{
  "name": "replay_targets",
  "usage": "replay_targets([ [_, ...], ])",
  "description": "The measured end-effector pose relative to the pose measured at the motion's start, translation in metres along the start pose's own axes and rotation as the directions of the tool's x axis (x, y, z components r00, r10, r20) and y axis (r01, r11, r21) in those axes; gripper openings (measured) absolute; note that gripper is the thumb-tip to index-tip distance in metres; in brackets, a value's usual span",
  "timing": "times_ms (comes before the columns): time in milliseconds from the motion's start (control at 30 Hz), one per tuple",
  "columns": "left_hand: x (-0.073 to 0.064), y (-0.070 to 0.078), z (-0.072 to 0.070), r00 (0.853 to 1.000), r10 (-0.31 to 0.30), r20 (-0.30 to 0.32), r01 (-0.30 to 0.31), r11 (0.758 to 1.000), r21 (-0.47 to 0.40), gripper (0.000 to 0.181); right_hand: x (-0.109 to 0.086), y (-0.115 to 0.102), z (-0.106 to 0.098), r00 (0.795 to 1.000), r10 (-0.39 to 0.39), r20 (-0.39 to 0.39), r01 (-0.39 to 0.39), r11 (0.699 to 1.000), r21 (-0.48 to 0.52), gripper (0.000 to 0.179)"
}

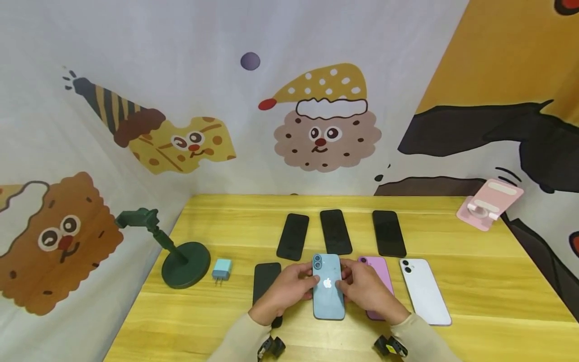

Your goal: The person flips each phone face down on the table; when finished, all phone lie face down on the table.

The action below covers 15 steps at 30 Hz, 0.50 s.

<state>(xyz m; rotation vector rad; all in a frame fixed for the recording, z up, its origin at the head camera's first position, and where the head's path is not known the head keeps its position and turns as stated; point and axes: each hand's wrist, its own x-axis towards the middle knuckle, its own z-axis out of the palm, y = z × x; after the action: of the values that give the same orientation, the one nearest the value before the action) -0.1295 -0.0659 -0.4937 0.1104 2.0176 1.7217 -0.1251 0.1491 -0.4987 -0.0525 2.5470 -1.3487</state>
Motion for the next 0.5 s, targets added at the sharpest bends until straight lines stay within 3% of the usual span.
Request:
replay_targets([
  [267,0.0033,0.0003,0.0015,1.0,-0.008,-0.011,0.008,1.0,0.012,0.05,-0.0014,-0.0056,-0.0065,1.0,-0.013,0.019,0.015,0.996,-0.091,0.041],
  [500,0.0031,-0.0006,-0.0037,0.999,-0.054,-0.007,0.054,0.998,0.012,0.053,-0.0018,-0.0057,-0.0089,0.999,0.032,0.009,-0.031,0.998,-0.059,0.052],
])
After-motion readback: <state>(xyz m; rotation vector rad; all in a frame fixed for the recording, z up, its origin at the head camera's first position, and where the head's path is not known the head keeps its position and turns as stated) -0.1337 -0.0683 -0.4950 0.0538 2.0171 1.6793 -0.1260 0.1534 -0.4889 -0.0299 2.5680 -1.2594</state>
